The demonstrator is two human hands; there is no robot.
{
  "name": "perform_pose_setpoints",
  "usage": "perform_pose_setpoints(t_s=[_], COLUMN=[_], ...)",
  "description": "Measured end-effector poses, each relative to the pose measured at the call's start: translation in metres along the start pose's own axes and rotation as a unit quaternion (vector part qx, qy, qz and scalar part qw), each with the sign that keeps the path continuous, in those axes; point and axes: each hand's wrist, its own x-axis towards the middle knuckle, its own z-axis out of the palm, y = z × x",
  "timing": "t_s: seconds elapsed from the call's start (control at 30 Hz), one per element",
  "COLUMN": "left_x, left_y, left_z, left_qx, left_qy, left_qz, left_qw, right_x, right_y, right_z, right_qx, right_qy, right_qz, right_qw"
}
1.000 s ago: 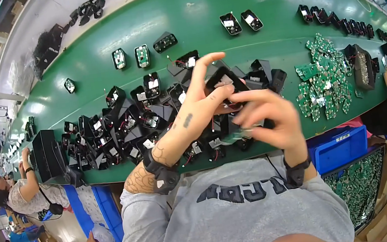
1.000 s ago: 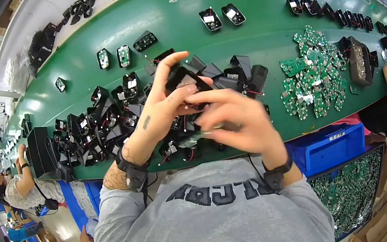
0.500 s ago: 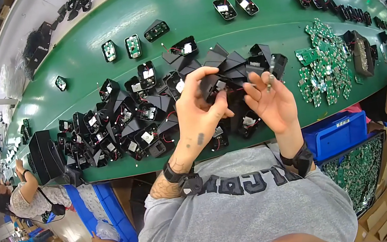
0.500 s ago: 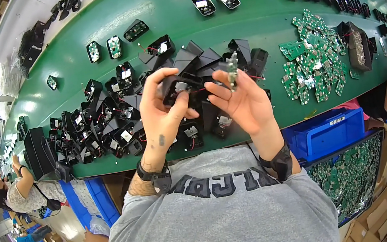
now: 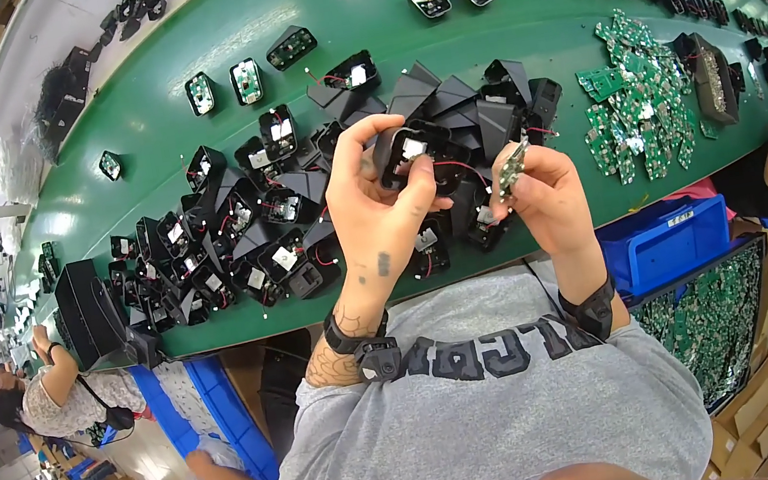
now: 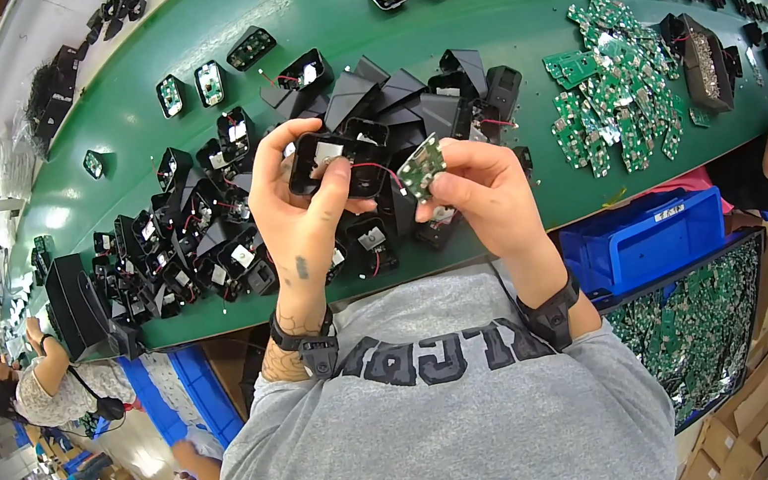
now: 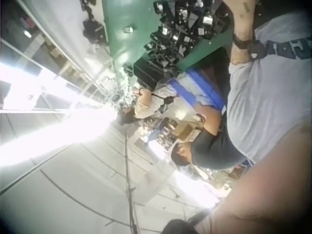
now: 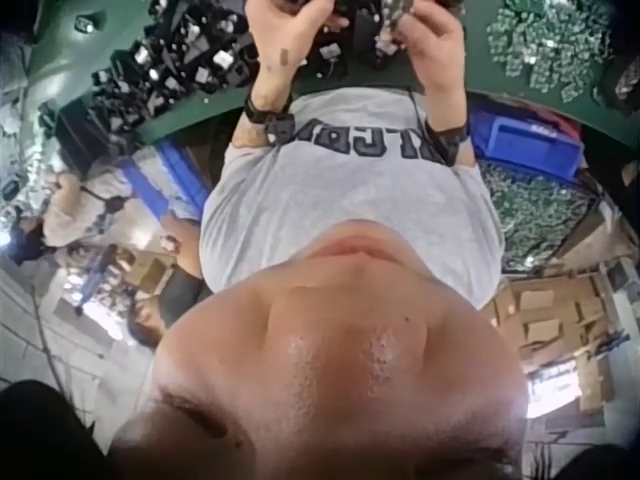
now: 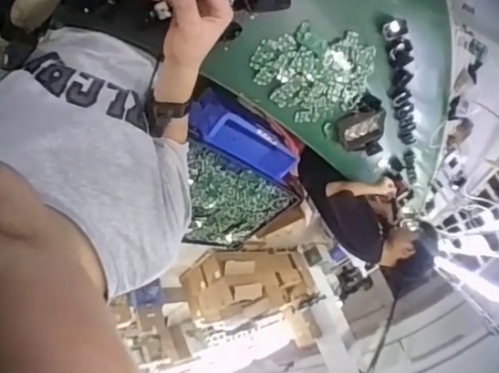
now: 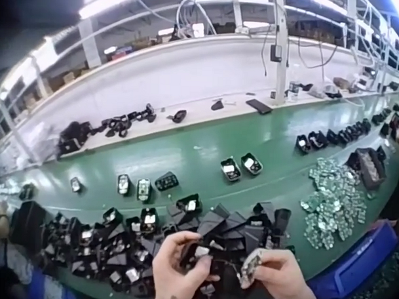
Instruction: The person picks up a circuit board and a plastic housing, connects the board to a wire inside the housing, and presses the board into place. They then place the assembled unit back onto the green assembly line surface.
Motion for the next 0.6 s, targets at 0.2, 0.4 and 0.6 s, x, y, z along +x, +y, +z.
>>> perform_pose_setpoints(t_s=[0.2,0.4,0.6], left_x=[-0.0034,-0.0059,-0.0075], left_y=[0.0004,0.0005,-0.0041], left_z=[0.0016,0.0032,0.0045], left_qx=[0.004,0.014,0.031], left_qy=[0.001,-0.006,-0.014], left_qz=[0.005,0.013,0.01], left_qw=[1.0,1.0,0.999], right_x=[-0.0018,-0.0044,-0.0015], right_y=[-0.0033,-0.0003,0.0036], right_z=[0.0089,0.0083,0.0072], right_qx=[-0.047,-0.057,-0.053], right_qy=[-0.031,0.018,0.056], right_qz=[-0.025,0.002,-0.013], right_qw=[0.998,0.998,0.997])
